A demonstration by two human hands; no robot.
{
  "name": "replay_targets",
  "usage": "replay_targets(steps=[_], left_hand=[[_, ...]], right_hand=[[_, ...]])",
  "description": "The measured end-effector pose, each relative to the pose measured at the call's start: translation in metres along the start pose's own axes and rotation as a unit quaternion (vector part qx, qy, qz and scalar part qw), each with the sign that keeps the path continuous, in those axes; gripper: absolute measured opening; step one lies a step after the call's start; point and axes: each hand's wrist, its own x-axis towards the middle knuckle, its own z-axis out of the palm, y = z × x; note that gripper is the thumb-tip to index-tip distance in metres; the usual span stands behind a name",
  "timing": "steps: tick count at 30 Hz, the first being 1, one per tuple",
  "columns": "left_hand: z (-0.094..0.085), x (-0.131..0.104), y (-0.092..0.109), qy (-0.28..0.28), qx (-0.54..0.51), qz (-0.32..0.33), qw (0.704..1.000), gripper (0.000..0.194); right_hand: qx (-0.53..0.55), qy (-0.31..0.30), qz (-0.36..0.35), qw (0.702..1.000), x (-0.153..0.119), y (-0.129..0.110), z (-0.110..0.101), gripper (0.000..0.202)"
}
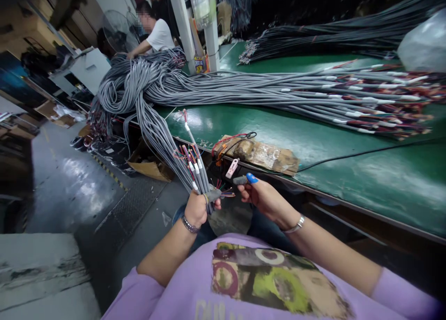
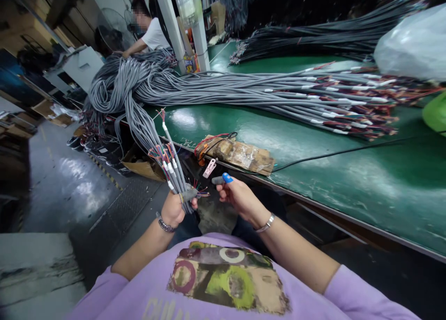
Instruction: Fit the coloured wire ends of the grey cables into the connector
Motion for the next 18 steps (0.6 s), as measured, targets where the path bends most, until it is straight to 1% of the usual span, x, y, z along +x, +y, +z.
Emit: replay_targets(steps=[2, 5, 6, 7, 8, 10, 12, 13, 14, 15, 16, 18], left_hand=[[-0.001, 0.004, 0.005, -0.031, 0.0, -0.019, 0.999, 0.028], [-0.002, 0.012, 0.011, -0.076, 0.009, -0.047, 0.996, 0.03], [-0.002, 0.015, 0.012, -0.088, 0.012, -0.057, 0.994, 0.03], [-0.002, 0.019, 0.013, -0.098, 0.013, -0.065, 0.993, 0.03], [-0.002, 0.022, 0.014, -0.107, 0.011, -0.069, 0.992, 0.03], [-0.004, 0.028, 0.015, -0.124, 0.004, -0.073, 0.99, 0.03], [-0.005, 0.034, 0.016, -0.144, -0.003, -0.078, 0.987, 0.029], [-0.005, 0.037, 0.016, -0.155, -0.005, -0.082, 0.984, 0.029], [-0.005, 0.039, 0.017, -0.166, -0.006, -0.087, 0.982, 0.029], [-0.004, 0.041, 0.017, -0.175, -0.005, -0.091, 0.98, 0.029], [-0.003, 0.042, 0.016, -0.182, -0.004, -0.094, 0.979, 0.029], [0.0, 0.044, 0.015, -0.192, 0.003, -0.099, 0.976, 0.03]], right_hand=[[0.009, -0.002, 0.024, 1.0, 0.009, -0.007, -0.001, 0.04], [0.022, -0.055, 0.049, 0.997, 0.021, -0.018, 0.004, 0.039], [0.022, -0.072, 0.048, 0.996, 0.024, -0.019, 0.007, 0.038], [0.018, -0.077, 0.037, 0.996, 0.026, -0.02, 0.01, 0.038], [0.008, -0.065, 0.014, 0.998, 0.028, -0.02, 0.013, 0.037], [-0.031, -0.003, -0.063, 0.998, 0.03, -0.016, 0.017, 0.036], [-0.08, 0.067, -0.147, 0.984, 0.031, -0.01, 0.019, 0.039], [-0.098, 0.088, -0.178, 0.975, 0.031, -0.007, 0.02, 0.042], [-0.106, 0.093, -0.195, 0.971, 0.031, -0.005, 0.02, 0.044], [-0.1, 0.084, -0.195, 0.972, 0.031, -0.004, 0.021, 0.046], [-0.081, 0.063, -0.178, 0.979, 0.032, -0.004, 0.022, 0.047], [-0.016, 0.011, -0.117, 0.993, 0.033, -0.005, 0.024, 0.049]])
